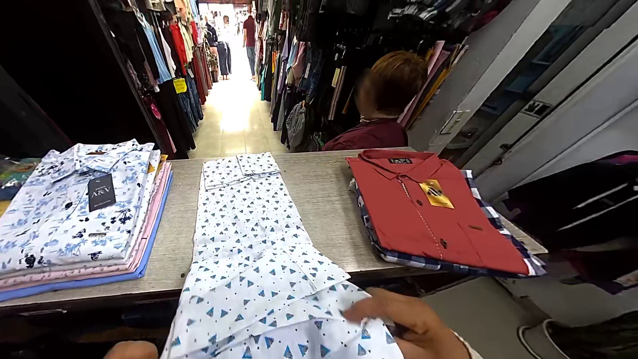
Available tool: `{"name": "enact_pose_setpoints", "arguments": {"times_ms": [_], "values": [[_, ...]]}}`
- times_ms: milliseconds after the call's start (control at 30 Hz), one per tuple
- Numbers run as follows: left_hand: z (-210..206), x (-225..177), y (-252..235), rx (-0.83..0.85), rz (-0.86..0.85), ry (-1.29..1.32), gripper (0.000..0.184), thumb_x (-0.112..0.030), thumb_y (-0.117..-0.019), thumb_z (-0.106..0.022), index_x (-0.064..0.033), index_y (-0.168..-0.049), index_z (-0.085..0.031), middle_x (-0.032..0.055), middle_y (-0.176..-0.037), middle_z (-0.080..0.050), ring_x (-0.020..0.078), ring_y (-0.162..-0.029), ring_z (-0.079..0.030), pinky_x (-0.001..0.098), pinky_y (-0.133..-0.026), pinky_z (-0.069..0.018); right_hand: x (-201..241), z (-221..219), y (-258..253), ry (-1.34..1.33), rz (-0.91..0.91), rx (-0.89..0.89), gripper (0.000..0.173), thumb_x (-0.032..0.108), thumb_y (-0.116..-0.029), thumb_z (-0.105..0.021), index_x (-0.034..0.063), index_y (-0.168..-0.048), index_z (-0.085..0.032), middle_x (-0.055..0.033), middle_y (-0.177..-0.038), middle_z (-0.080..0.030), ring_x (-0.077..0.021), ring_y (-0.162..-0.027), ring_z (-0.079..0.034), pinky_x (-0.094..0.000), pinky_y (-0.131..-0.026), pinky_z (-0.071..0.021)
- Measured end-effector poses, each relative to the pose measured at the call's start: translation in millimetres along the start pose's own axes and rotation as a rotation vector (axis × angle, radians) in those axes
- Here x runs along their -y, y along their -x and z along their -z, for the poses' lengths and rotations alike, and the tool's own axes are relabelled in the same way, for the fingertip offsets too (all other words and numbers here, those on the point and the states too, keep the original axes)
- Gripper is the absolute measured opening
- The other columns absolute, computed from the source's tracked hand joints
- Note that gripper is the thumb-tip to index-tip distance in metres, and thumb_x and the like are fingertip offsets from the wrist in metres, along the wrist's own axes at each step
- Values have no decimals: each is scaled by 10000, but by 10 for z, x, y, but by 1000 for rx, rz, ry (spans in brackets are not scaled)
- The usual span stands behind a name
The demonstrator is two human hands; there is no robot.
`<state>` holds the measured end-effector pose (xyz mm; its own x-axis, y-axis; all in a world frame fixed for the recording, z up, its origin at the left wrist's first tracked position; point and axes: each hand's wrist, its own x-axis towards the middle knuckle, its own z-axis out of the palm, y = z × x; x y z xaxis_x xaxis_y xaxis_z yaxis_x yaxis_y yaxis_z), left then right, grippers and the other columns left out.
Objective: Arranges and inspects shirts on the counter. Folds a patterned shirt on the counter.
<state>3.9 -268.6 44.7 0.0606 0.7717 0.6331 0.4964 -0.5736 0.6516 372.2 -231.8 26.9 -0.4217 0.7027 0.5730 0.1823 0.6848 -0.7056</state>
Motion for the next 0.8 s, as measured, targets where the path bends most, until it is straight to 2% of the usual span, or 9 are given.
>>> {"name": "enact_pose_setpoints", "arguments": {"times_ms": [67, 133, 167, 233, 333, 400, 500, 700, 800], "values": [[5, 63, -80, -6, -98, -21, 132, -82, -888, -700, -21, -775, -670, 53, -907, -577, -36, -919, -521, 41, -869, -384, -19, 23, -46, 152, 90, -30, 190, 286, -967, -662, 226, -1128, -742, 8, -941, -564, 16, -900, -540, -92, -784, -431], [57, 177, -150, 174, -152, 85, 162, -169, -1028, -568, -80, -925, -657, -21, -1193, -614, -74, -1241, -495, 116, -1076, -377, -41, 80, -168, 108, 129, 15, 130, 270, -966, -669, 231, -1054, -756, 19, -1120, -601, -17, -1095, -552, -139, -926, -454], [67, 248, -211, 266, -185, 194, 200, -191, -1069, -504, -69, -988, -640, -10, -1246, -633, -44, -1286, -508, 166, -1098, -406, -72, 118, -257, 40, 137, 76, 112, 260, -974, -659, 214, -1026, -748, 17, -1289, -624, -84, -1264, -549, -232, -1051, -475], [74, 354, -368, 347, -185, 364, 222, -171, -1087, -466, -45, -1039, -642, 21, -1151, -716, -4, -1169, -629, 210, -1024, -505, -242, 167, -469, -131, 161, 190, 192, 282, -1020, -580, 146, -1040, -715, -32, -1361, -646, -193, -1351, -547, -379, -1130, -470], [5, 359, -734, -7, 153, 365, 147, 33, -924, -573, -3, -898, -713, -21, -848, -731, -5, -820, -654, 195, -798, -533, -533, 95, -801, -255, -13, -13, 224, 365, -1021, -572, 226, -1075, -740, 95, -1024, -740, -12, -977, -679, -233, -876, -571], [-100, 620, -1224, -100, 248, 375, 145, -14, -948, -551, -2, -1057, -646, -65, -953, -725, -41, -923, -668, 177, -871, -561, -473, 15, -1306, -368, -260, -276, 131, 271, -982, -612, 242, -1023, -733, 101, -886, -753, 12, -800, -696, -209, -735, -597], [-315, 1028, -1912, -101, 434, 453, 282, 0, -1022, -498, 54, -1295, -539, 16, -1057, -703, -10, -961, -662, 204, -897, -550, -675, -18, -1977, -570, -347, -413, 235, 73, -1016, -460, 145, -1139, -648, 27, -906, -764, -42, -777, -723, -238, -707, -622], [-387, 1124, -1972, -35, 478, 676, 268, 24, -1007, -441, 12, -1259, -531, -38, -972, -738, 28, -896, -717, 224, -834, -607, -1144, -83, -2000, -677, -380, -394, 312, 72, -1033, -384, 167, -1194, -633, 9, -959, -775, -57, -838, -739, -244, -765, -624], [-177, 860, -1767, 12, 384, 601, 255, 56, -942, -477, -7, -1179, -546, -103, -969, -718, -24, -924, -690, 202, -850, -589, -970, -43, -1787, -656, -245, -283, 227, 322, -963, -678, 287, -1184, -716, 74, -1062, -770, -9, -969, -714, -217, -869, -595]]}}
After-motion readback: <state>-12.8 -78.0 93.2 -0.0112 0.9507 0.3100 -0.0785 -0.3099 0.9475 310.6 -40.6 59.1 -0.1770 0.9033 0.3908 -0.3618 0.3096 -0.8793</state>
